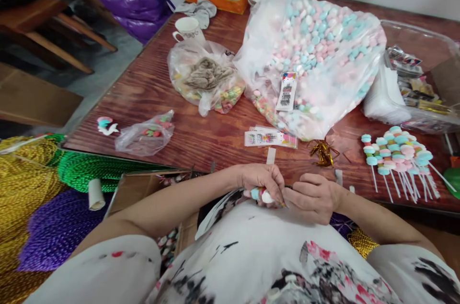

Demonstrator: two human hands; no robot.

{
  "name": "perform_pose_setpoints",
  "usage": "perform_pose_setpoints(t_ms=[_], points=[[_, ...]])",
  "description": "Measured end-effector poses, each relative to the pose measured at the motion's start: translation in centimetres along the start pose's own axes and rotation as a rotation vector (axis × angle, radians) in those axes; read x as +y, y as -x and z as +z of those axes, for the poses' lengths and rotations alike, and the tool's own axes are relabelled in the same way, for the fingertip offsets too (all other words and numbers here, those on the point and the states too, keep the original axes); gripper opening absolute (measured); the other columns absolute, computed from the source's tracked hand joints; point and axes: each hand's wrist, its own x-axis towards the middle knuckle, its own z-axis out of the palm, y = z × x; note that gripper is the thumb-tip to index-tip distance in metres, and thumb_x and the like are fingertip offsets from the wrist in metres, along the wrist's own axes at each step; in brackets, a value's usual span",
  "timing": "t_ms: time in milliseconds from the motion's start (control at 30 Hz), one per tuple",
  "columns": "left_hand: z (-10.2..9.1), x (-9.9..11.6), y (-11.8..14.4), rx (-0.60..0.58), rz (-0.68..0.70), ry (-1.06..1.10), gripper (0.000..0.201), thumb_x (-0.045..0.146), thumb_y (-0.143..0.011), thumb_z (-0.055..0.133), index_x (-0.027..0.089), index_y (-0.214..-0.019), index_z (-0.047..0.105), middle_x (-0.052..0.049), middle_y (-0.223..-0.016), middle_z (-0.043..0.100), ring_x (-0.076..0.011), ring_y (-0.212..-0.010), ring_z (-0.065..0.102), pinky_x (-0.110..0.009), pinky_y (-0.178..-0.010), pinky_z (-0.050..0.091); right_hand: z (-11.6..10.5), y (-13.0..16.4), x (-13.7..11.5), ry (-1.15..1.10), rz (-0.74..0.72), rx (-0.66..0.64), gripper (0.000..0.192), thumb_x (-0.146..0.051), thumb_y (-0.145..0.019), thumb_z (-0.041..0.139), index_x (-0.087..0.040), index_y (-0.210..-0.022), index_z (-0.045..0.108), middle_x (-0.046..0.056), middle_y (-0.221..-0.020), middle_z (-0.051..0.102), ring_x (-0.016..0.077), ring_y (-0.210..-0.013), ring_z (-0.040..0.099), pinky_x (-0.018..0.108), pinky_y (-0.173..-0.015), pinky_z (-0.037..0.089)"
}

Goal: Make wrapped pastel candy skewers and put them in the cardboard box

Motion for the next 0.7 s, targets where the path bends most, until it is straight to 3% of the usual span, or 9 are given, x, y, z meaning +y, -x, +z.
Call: perform_pose_setpoints(t_ms=[167, 333, 433, 567, 633, 700], points=[[-0.1, 0.1, 0.4, -0.005, 0.017, -0.071, 0.014, 0.025, -0.059, 0.083, 0.016, -0.066, 0.077, -0.005, -0.055, 0.07, -0.0135, -0.04, 0.057, -0.021, -0.034, 0.048, 0.9, -0.1, 0.6, 0.004, 0.004, -0.117, 0.017, -0.018, -0.092, 0.048, -0.018, -0.09, 0.065, 0.009, -0.094, 0.072, 0.0159, -0.072, 0.058, 0.033, -0.056, 0.039], [-0.3, 0.1, 0.9, -0.044, 0.06, -0.172, 0.019, 0.031, -0.059, 0.085, 0.016, -0.067, 0.077, -0.004, -0.055, 0.069, -0.0143, -0.042, 0.057, -0.023, -0.037, 0.047, 2.0, -0.4, 1.0, -0.045, 0.007, -0.115, 0.012, -0.019, -0.092, 0.051, -0.017, -0.091, 0.063, 0.005, -0.078, 0.063, 0.0152, -0.065, 0.05, 0.032, -0.057, 0.035], [-1.4, 1.0, 1.7, 0.009, 0.146, -0.308, 0.022, 0.032, -0.054, 0.087, 0.018, -0.067, 0.077, -0.003, -0.058, 0.071, -0.0162, -0.047, 0.06, -0.024, -0.041, 0.047, 2.4, -0.7, 1.0, 0.009, -0.006, -0.134, 0.012, -0.016, -0.091, 0.051, -0.018, -0.084, 0.06, 0.004, -0.073, 0.058, 0.015, -0.063, 0.045, 0.032, -0.058, 0.033], [-2.5, 4.1, 4.9, 0.272, 0.309, -0.66, 0.018, 0.031, -0.052, 0.087, 0.019, -0.058, 0.075, -0.001, -0.052, 0.066, -0.0157, -0.046, 0.057, -0.023, -0.044, 0.042, 2.9, -0.7, 1.5, 0.116, 0.105, -0.276, 0.013, -0.014, -0.091, 0.048, -0.017, -0.083, 0.058, 0.004, -0.072, 0.054, 0.017, -0.068, 0.045, 0.033, -0.061, 0.033], [-1.2, 5.5, 6.6, 0.482, 0.412, -0.887, 0.013, 0.03, -0.061, 0.082, 0.019, -0.062, 0.075, -0.002, -0.058, 0.067, -0.0158, -0.052, 0.057, -0.024, -0.051, 0.041, 3.3, -0.7, 2.2, 0.139, 0.187, -0.283, 0.015, -0.012, -0.09, 0.046, -0.017, -0.082, 0.058, 0.005, -0.073, 0.055, 0.0173, -0.068, 0.045, 0.032, -0.061, 0.033], [1.4, 5.9, 7.5, 0.711, 0.616, -1.084, 0.005, 0.025, -0.07, 0.075, 0.02, -0.071, 0.076, -0.004, -0.07, 0.069, -0.0177, -0.064, 0.059, -0.027, -0.062, 0.042, 3.6, -0.8, 3.3, 0.123, 0.27, -0.221, 0.016, -0.009, -0.087, 0.045, -0.016, -0.08, 0.057, 0.006, -0.073, 0.055, 0.0171, -0.068, 0.045, 0.031, -0.06, 0.033]])
